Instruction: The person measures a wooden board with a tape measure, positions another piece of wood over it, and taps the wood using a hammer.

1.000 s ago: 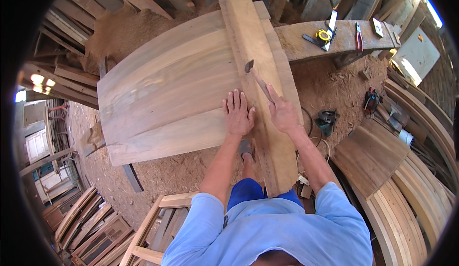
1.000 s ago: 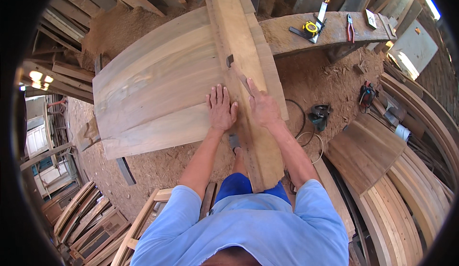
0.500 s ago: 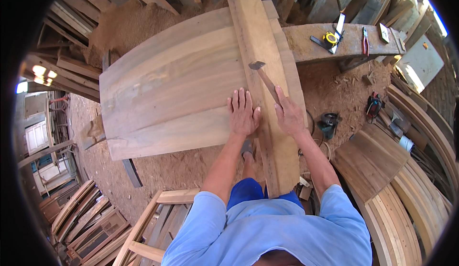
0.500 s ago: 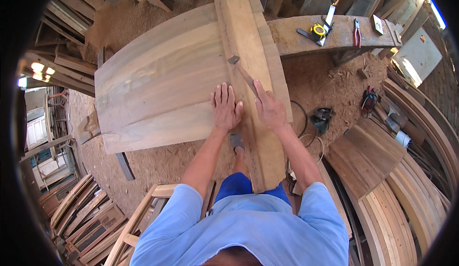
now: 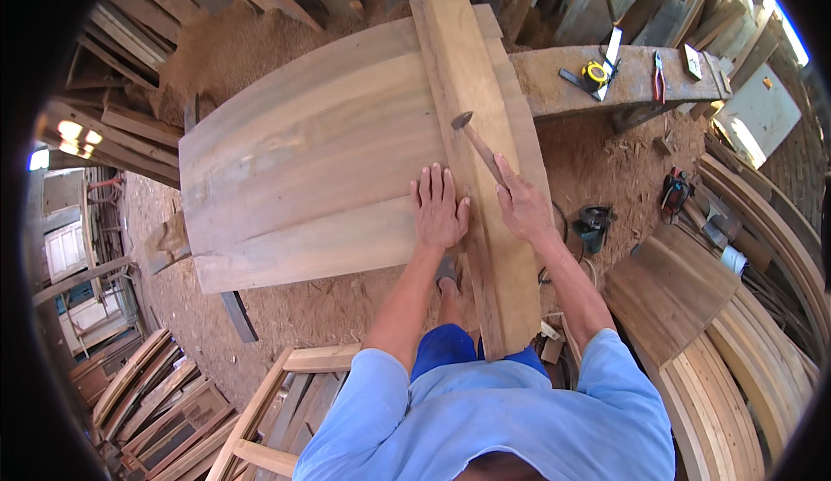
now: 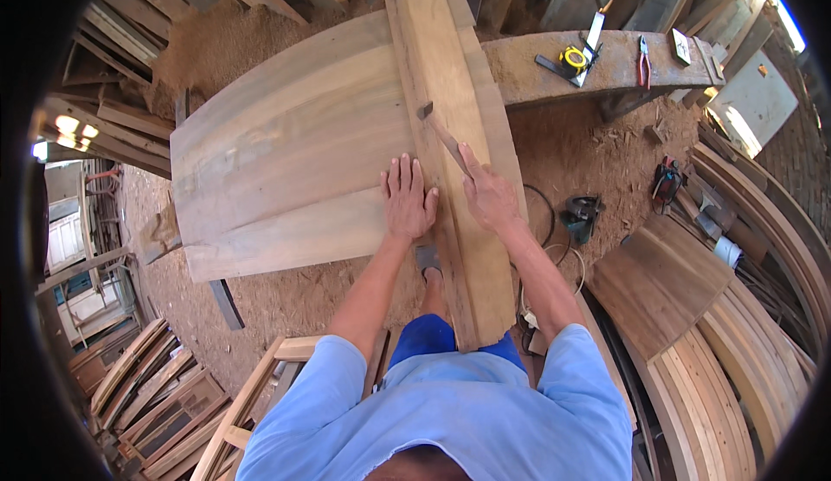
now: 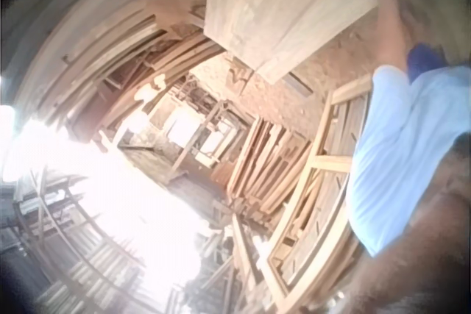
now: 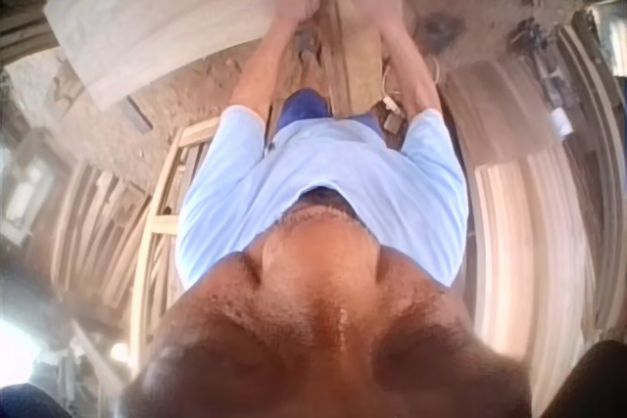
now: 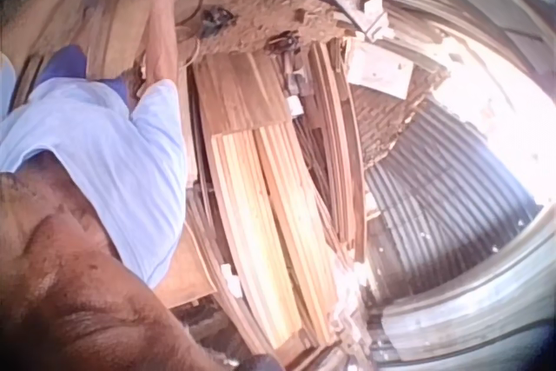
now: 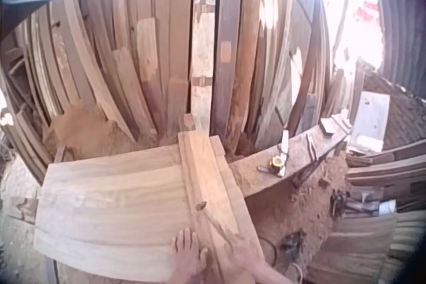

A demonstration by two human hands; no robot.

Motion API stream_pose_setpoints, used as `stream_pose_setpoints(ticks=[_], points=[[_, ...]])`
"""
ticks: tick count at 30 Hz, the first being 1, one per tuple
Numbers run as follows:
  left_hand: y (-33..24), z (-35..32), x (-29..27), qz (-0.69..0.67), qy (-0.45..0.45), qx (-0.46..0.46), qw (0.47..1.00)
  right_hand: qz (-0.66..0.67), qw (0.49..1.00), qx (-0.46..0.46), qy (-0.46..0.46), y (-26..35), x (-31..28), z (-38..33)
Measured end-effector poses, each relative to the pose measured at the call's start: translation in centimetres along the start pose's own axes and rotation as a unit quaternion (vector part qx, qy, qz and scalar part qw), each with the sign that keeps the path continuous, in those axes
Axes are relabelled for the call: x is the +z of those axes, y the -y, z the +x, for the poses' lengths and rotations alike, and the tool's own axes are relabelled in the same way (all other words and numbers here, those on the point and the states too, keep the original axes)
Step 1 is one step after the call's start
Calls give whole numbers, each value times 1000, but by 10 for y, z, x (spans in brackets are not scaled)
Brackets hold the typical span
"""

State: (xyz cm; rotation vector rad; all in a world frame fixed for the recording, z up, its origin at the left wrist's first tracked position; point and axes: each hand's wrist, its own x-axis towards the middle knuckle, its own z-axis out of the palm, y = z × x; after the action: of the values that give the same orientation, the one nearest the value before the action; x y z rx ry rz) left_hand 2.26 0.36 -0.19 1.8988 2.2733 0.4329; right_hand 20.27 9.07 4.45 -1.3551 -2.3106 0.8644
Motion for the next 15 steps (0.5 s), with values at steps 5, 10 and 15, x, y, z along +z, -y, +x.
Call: stream_pose_setpoints(ticks=[5,10,15], points=[[-1,-1,2,-1,-3,6,1000,-20,999,-24,-16,-3,4,-9],[3,0,1,-3,4,15,1000,164,981,-15,-107,18,-14,-16],[20,-3,2,-34,48,46,997,190,973,90,-92,18,-36,-60]])
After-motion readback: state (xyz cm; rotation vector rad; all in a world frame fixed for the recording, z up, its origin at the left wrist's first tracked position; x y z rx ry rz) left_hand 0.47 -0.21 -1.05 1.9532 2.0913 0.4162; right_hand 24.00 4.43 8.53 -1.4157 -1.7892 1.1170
